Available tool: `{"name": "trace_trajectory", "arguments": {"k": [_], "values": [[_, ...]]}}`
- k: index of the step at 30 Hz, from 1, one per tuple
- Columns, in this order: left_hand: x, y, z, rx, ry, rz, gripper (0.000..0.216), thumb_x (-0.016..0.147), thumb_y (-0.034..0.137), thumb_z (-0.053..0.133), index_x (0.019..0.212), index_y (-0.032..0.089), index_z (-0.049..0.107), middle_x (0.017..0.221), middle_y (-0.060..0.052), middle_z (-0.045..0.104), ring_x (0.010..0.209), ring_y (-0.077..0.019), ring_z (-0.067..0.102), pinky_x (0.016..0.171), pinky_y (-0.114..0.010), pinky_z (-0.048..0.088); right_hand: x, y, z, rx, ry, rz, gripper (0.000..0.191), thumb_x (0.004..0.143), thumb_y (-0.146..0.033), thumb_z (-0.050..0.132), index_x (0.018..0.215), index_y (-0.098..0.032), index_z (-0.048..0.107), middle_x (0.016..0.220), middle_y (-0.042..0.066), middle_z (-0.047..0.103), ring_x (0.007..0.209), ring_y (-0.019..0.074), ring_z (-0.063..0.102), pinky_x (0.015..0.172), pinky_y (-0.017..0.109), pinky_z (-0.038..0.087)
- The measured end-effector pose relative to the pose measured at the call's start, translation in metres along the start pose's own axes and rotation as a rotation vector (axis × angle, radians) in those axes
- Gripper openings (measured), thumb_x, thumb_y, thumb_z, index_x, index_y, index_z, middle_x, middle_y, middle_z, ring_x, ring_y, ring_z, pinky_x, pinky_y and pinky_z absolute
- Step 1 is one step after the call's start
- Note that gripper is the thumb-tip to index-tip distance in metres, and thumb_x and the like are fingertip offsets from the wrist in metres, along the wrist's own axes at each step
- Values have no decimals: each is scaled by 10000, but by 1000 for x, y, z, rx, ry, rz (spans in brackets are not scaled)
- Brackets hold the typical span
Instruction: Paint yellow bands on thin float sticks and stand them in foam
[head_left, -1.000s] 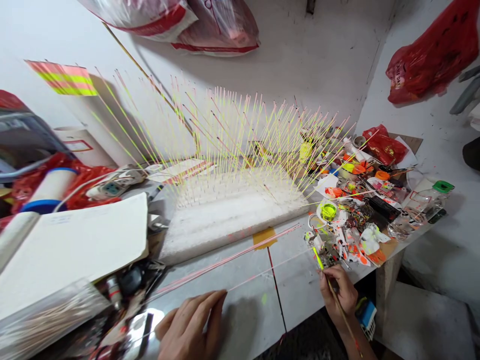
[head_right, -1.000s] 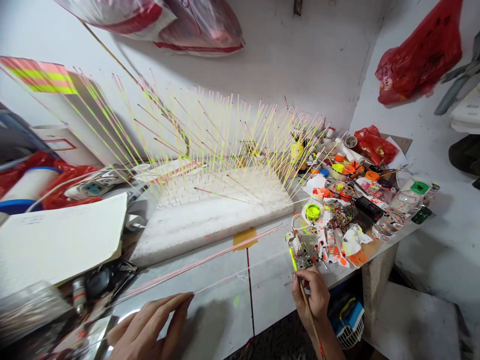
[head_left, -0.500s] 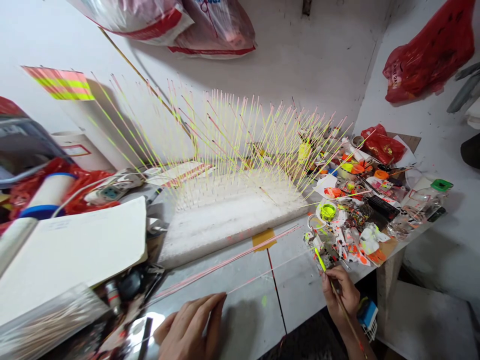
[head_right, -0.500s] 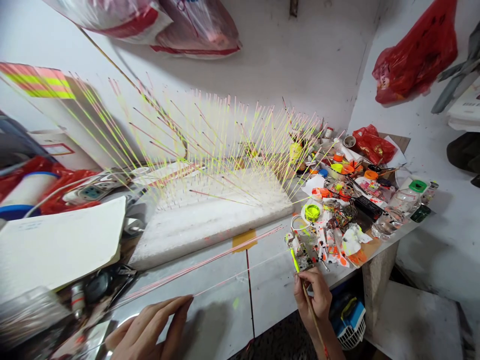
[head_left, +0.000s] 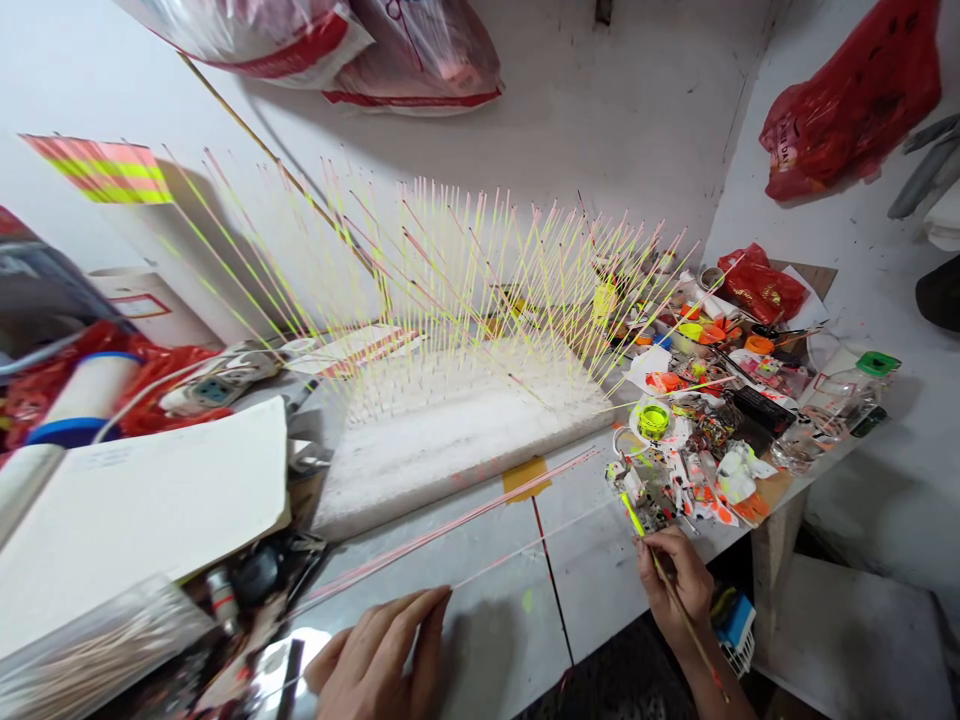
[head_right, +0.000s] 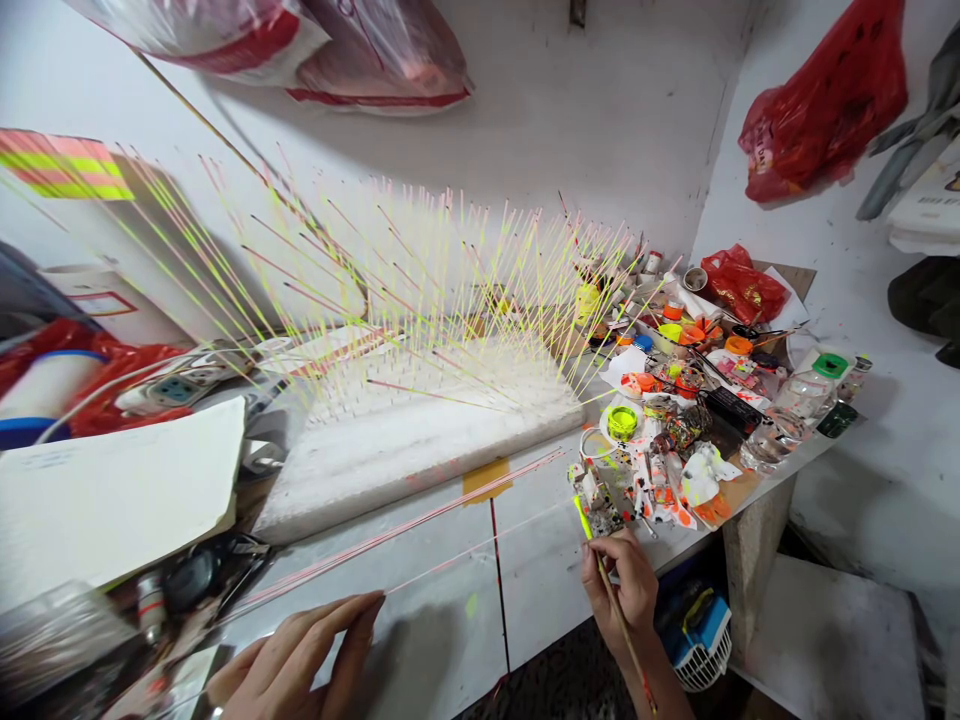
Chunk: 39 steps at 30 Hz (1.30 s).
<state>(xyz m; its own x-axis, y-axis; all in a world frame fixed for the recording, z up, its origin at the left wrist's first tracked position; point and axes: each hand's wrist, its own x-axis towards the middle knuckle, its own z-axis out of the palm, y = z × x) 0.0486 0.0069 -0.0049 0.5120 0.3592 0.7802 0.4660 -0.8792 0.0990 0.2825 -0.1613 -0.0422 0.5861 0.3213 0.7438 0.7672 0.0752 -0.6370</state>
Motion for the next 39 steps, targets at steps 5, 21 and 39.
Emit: {"name": "trace_trajectory", "arguments": {"k": [5,21,39], "values": [[2,2,-1,-1,-1,14,129,969,232,498,985,211,625,817,-15,711,693,-143,669,754,-316,401,0,4,-3,-4,-23,20,29,956,-211,613,937,-208,634,793,2,654,627,106,627,578,193,514],[4,4,1,33,82,22,163,981,232,473,946,195,627,780,-20,690,677,-144,645,717,-311,378,-6,-1,-4,81,-53,-36,91,929,-135,606,964,-218,625,803,10,651,668,124,630,614,224,532],[5,8,0,45,95,22,120,976,195,497,941,191,612,770,-17,685,685,-138,638,723,-297,378,-5,-13,8,18,-134,-118,104,931,-128,599,974,-217,633,769,-2,647,601,111,541,557,207,478]]}}
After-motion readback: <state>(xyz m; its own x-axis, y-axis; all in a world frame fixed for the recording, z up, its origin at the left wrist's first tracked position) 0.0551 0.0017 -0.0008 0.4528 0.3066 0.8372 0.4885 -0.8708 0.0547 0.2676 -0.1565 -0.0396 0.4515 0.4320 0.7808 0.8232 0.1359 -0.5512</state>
